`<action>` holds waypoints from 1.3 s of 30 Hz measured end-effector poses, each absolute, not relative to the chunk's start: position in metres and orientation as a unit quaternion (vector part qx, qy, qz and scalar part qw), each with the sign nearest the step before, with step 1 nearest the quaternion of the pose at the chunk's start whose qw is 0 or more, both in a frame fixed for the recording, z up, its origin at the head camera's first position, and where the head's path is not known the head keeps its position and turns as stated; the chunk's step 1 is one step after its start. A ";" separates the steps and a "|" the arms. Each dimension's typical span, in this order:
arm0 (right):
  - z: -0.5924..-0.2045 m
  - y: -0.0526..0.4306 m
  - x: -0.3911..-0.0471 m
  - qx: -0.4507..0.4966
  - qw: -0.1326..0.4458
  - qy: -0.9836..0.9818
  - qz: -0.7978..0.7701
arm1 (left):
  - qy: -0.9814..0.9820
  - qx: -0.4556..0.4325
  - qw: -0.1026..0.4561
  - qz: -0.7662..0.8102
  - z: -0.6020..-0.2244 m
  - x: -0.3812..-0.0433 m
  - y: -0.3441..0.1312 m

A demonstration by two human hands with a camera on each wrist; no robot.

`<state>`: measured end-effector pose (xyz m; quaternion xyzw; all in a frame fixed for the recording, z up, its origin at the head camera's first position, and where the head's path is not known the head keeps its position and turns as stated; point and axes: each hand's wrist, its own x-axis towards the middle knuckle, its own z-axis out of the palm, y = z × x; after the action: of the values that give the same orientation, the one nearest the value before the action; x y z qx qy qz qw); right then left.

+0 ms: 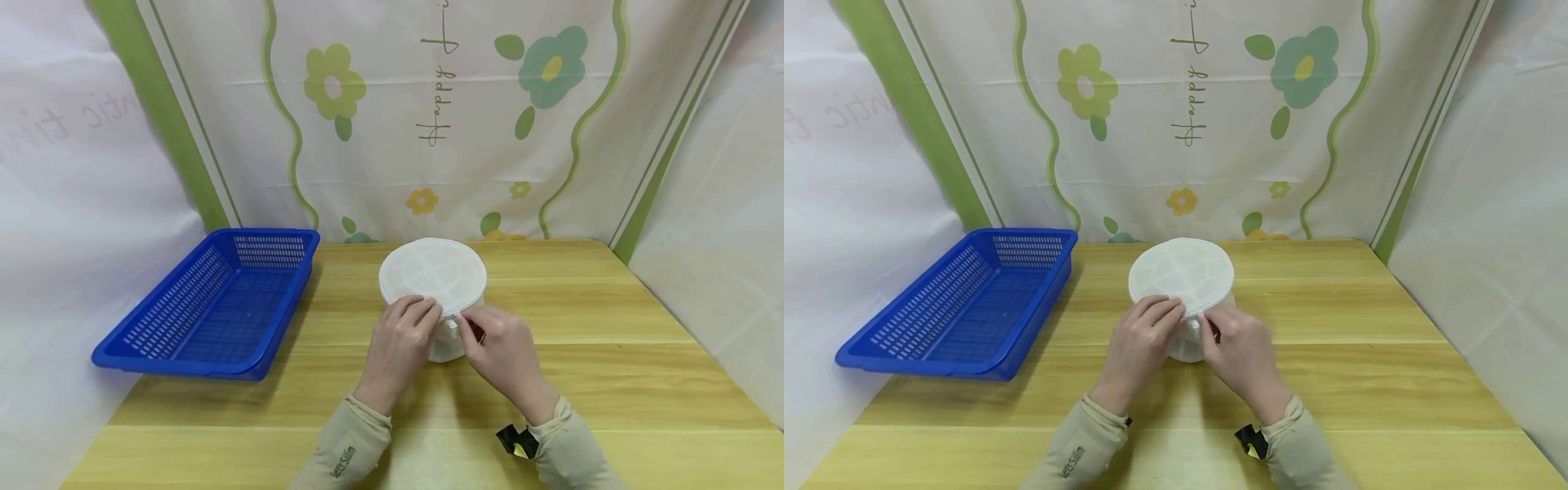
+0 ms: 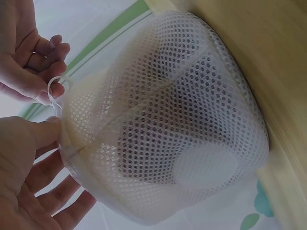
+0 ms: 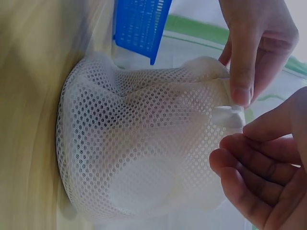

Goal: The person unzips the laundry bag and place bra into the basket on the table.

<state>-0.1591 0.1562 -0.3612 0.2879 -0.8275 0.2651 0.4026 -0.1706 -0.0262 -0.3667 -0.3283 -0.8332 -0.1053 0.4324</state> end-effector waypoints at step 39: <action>-0.364 0.154 -0.154 0.274 0.415 -0.823 0.274 | -0.823 -0.335 0.442 -0.126 -0.364 -0.166 -0.028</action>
<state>-0.1545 0.1537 -0.3636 0.2738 -0.8231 0.2740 0.4153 -0.1662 -0.0278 -0.3638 -0.3351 -0.8227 -0.1256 0.4417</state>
